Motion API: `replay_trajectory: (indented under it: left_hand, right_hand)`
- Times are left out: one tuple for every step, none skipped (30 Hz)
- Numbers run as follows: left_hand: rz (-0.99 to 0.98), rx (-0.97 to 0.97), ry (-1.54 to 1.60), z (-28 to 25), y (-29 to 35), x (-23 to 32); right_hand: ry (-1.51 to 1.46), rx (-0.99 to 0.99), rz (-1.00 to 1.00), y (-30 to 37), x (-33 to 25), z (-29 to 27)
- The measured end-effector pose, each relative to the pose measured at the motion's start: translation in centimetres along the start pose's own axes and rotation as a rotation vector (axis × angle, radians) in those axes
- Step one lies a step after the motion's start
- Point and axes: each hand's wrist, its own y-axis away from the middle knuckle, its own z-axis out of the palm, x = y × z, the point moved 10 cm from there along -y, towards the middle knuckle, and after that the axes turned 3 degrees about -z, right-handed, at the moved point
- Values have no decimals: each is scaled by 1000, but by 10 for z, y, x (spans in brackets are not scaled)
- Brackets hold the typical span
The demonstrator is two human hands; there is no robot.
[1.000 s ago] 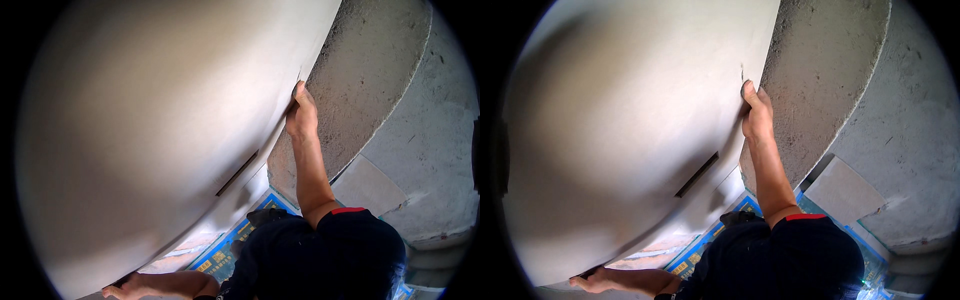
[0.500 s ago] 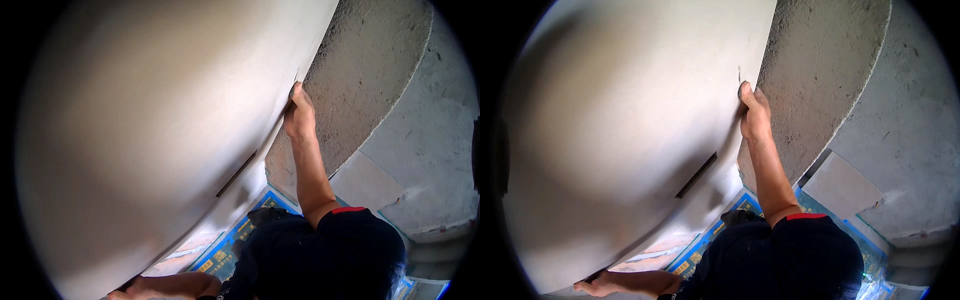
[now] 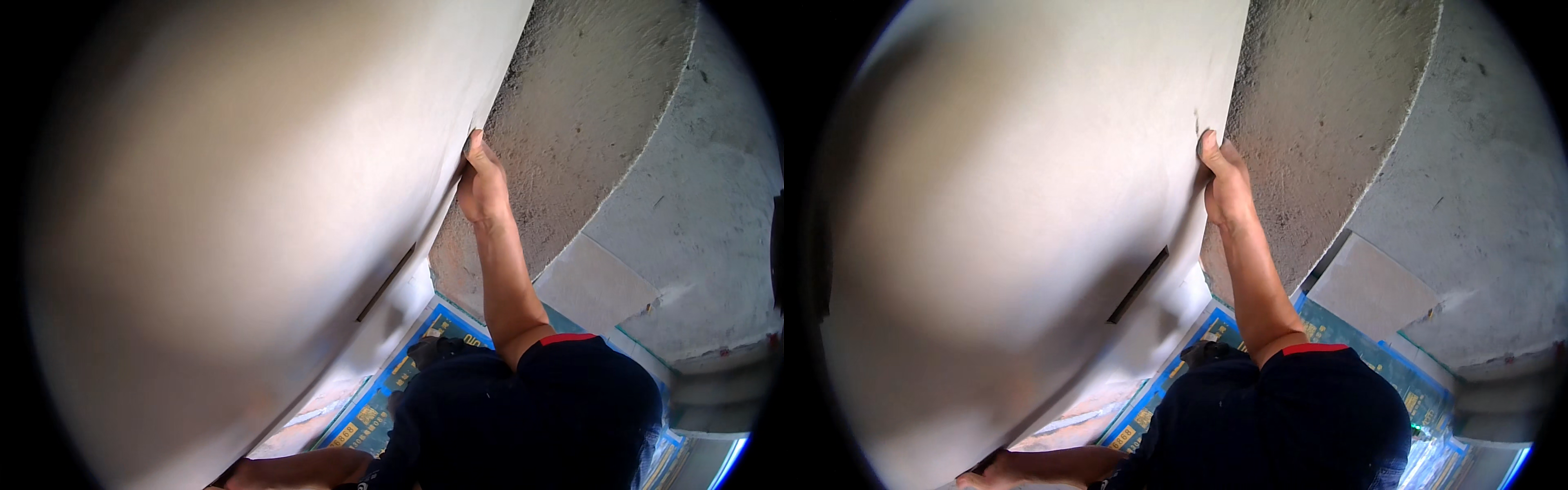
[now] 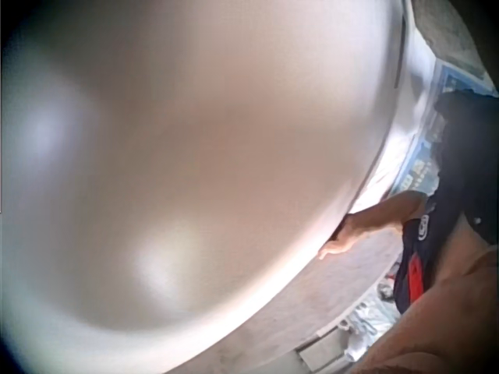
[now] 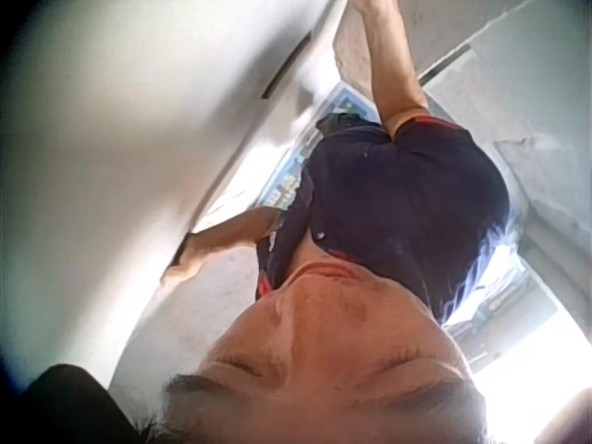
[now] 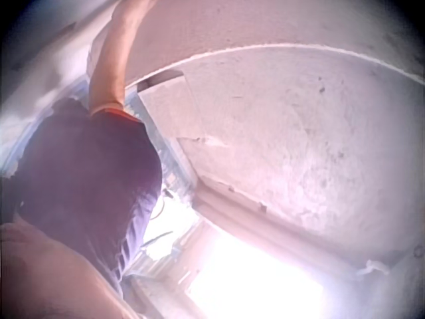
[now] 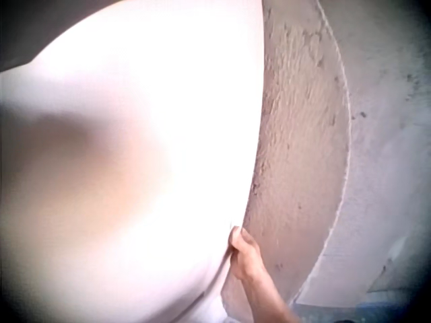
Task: The person applies mortar to a large white tile, presses it against a concrete wall, and uses a rubber mallet and a grout float to secure and level it.
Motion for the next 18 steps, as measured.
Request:
replay_trajectory:
  left_hand:
    - [-6,-5,4,2,0,0]
    - [-23,-65,31,10,2,0]
    - [-42,-123,48,17,3,-3]
    - [-49,-127,42,15,-1,-8]
    - [-38,-138,21,12,-5,-11]
    - [-30,-149,1,13,-6,-13]
    - [-38,-153,-6,13,-9,-16]
    - [-45,-134,-7,11,-12,-18]
    - [-53,-116,-6,9,-14,-20]
    - [-58,-121,-12,9,-17,-23]
    - [-88,-57,3,0,-22,-29]
    - [-89,-59,-6,-1,-24,-30]
    - [-82,-56,-18,-1,-25,-30]
    - [-76,-53,-31,0,-24,-31]
    - [-70,-49,-36,4,-20,-32]
    - [-71,-50,-38,5,-20,-35]
    - [-23,-75,-68,9,-20,-33]
    - [22,-101,-97,14,-20,-31]
  right_hand:
    - [9,4,1,-2,0,0]
    - [17,8,1,-3,0,1]
    - [22,16,4,-5,5,-1]
    - [22,19,5,-7,10,-1]
    - [22,21,6,-9,14,-1]
    - [29,30,8,-9,15,-1]
    - [53,51,-4,-10,15,-1]
    - [78,72,-15,-11,16,-1]
    - [82,80,-12,-13,19,-1]
    - [72,82,-61,-15,18,1]
    - [62,83,-109,-15,16,2]
    - [79,95,-86,-13,17,4]
    - [81,98,-78,-12,18,6]
    - [96,92,-75,-12,19,8]
    - [110,84,-78,-15,18,11]
    - [111,85,-77,-18,20,11]
    - [109,106,-72,-21,26,8]
    - [108,127,-69,-23,29,6]
